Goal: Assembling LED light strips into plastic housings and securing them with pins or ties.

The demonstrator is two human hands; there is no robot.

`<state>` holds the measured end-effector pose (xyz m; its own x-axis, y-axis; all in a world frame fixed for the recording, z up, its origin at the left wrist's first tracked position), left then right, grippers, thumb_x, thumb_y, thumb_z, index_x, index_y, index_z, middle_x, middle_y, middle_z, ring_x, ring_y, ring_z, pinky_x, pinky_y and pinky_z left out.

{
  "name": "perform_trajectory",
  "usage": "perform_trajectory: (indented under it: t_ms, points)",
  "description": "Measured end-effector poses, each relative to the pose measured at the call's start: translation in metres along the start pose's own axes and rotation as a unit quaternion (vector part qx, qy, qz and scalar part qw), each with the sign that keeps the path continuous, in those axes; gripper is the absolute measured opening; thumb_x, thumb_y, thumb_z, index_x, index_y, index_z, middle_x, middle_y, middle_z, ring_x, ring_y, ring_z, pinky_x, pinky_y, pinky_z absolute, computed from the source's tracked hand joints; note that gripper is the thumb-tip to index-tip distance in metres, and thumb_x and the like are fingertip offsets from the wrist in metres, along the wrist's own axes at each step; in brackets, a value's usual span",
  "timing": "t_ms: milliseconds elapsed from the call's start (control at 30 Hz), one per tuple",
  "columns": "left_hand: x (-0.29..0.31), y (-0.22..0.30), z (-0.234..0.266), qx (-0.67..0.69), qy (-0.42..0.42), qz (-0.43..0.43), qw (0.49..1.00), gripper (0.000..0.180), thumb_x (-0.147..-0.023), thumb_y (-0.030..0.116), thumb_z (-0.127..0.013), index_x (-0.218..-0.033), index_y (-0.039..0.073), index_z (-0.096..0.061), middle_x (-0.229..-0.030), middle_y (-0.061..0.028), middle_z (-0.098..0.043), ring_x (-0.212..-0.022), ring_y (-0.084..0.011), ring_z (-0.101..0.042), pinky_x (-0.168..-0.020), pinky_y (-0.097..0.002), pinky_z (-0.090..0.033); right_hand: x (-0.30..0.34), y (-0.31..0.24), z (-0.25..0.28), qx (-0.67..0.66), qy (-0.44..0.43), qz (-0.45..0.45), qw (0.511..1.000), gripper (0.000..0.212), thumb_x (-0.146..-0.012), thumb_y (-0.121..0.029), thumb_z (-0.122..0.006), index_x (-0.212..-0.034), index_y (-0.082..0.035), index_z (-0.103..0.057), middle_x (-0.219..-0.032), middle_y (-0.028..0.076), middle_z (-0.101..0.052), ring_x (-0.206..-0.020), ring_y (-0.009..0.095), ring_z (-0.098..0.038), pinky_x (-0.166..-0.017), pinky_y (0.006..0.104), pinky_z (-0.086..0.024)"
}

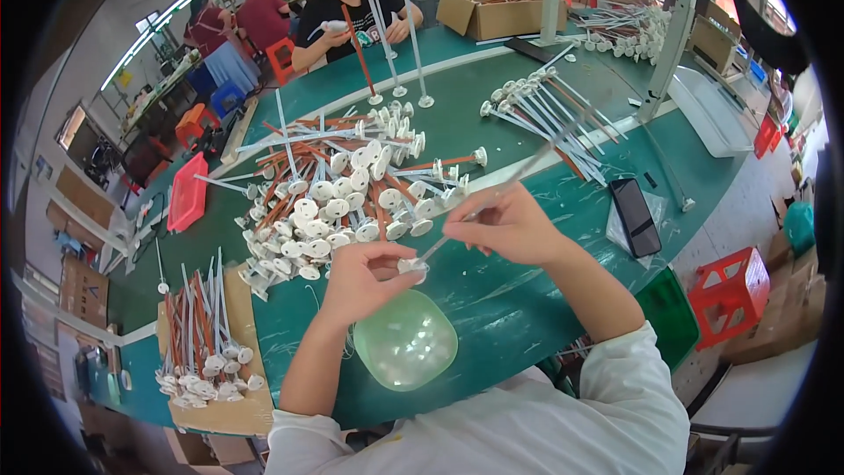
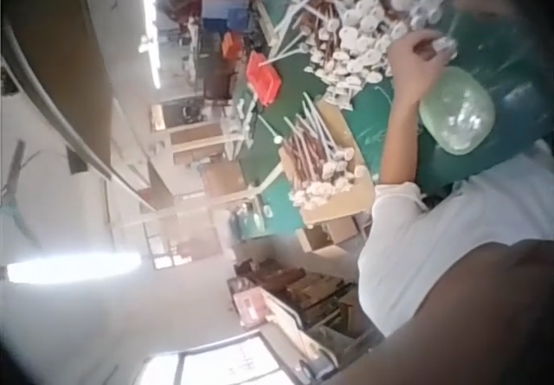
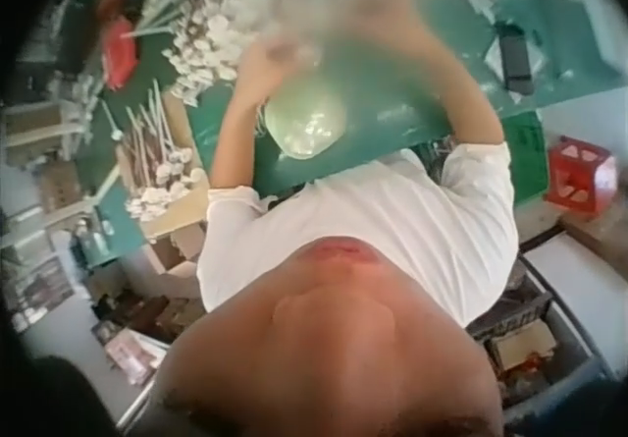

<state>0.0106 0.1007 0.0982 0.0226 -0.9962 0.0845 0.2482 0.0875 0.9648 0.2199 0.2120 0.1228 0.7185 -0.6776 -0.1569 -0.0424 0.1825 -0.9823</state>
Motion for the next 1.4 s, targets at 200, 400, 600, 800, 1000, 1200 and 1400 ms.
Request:
perform_trajectory:
  t_ms: [200,400,600,800,1000,1200,1400]
  points:
    - [0.017,-0.01,0.016,-0.122,0.148,-0.138,0.972,0.034,-0.077,-0.002,-0.075,-0.109,0.001,-0.067,-0.11,-0.0106,-0.069,-0.103,-0.0161,-0.063,-0.088,-0.0292,-0.049,0.009,0.013,0.058,0.009,0.12,0.041,0.992,0.009,-0.085,-0.005,-0.071,-0.091,0.001,-0.073,-0.078,0.008,-0.071,-0.066,0.011,-0.065,-0.056,0.0226,-0.051]
    - [0.061,-0.055,0.039,-0.113,0.235,-0.133,0.956,0.018,-0.077,-0.001,-0.074,-0.094,-0.002,-0.069,-0.106,-0.0132,-0.07,-0.093,-0.0152,-0.065,-0.081,-0.0271,-0.051,-0.017,0.049,0.155,0.369,0.242,0.213,0.872,0.012,-0.08,-0.002,-0.071,-0.092,0.0,-0.073,-0.082,0.01,-0.072,-0.073,0.02,-0.069,-0.063,0.0295,-0.053]
    - [0.103,-0.078,0.03,-0.037,0.299,-0.08,0.95,0.009,-0.082,-0.006,-0.068,-0.091,-0.004,-0.067,-0.104,-0.0151,-0.069,-0.089,-0.0152,-0.064,-0.079,-0.0274,-0.051,-0.045,0.093,0.245,0.628,0.062,0.217,0.745,0.03,-0.081,-0.008,-0.058,-0.111,-0.008,-0.066,-0.114,0.015,-0.064,-0.106,0.032,-0.062,-0.091,0.0382,-0.05]
    - [0.172,-0.041,0.019,-0.131,-0.059,0.109,0.984,0.038,-0.089,0.03,-0.067,-0.11,-0.001,-0.068,-0.122,-0.0189,-0.065,-0.109,-0.0295,-0.063,-0.093,-0.0407,-0.047,-0.088,0.137,0.272,0.714,0.021,0.246,0.655,0.027,-0.081,-0.01,-0.058,-0.107,-0.011,-0.065,-0.112,0.012,-0.063,-0.105,0.029,-0.062,-0.09,0.0368,-0.052]
    - [0.174,-0.001,-0.035,0.003,-0.156,0.002,0.988,0.036,-0.097,0.03,-0.054,-0.109,-0.002,-0.064,-0.108,-0.0151,-0.066,-0.095,-0.0261,-0.061,-0.087,-0.0348,-0.047,-0.101,0.143,0.287,0.753,-0.038,0.241,0.611,0.026,-0.081,-0.011,-0.057,-0.106,-0.012,-0.065,-0.11,0.008,-0.063,-0.109,0.024,-0.061,-0.086,0.0318,-0.054]
    - [0.181,-0.051,-0.033,0.068,-0.249,-0.017,0.966,0.048,-0.101,0.034,-0.042,-0.128,-0.003,-0.054,-0.135,-0.0219,-0.054,-0.126,-0.0379,-0.051,-0.105,-0.0426,-0.037,-0.099,0.152,0.286,0.798,-0.057,0.217,0.56,0.029,-0.083,-0.014,-0.057,-0.111,-0.015,-0.063,-0.114,0.004,-0.062,-0.118,0.022,-0.055,-0.084,0.0323,-0.054]
    - [0.176,-0.065,-0.039,0.101,-0.3,-0.027,0.948,0.071,-0.097,0.054,-0.036,-0.138,-0.003,-0.044,-0.142,-0.0209,-0.046,-0.128,-0.0351,-0.045,-0.105,-0.0404,-0.032,-0.08,0.123,0.255,0.791,0.03,0.207,0.575,0.045,-0.085,-0.016,-0.06,-0.128,-0.025,-0.055,-0.115,0.003,-0.061,-0.117,0.024,-0.054,-0.088,0.0459,-0.048]
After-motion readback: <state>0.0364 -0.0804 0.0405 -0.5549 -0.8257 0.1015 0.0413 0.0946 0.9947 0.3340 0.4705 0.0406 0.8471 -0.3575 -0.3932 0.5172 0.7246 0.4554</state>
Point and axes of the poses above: each hand's wrist, its own x-axis away from the middle knuckle, its own z-axis out of the back of the hand, y = z × x, the point moved 1 cm from there along -x, towards the middle knuckle
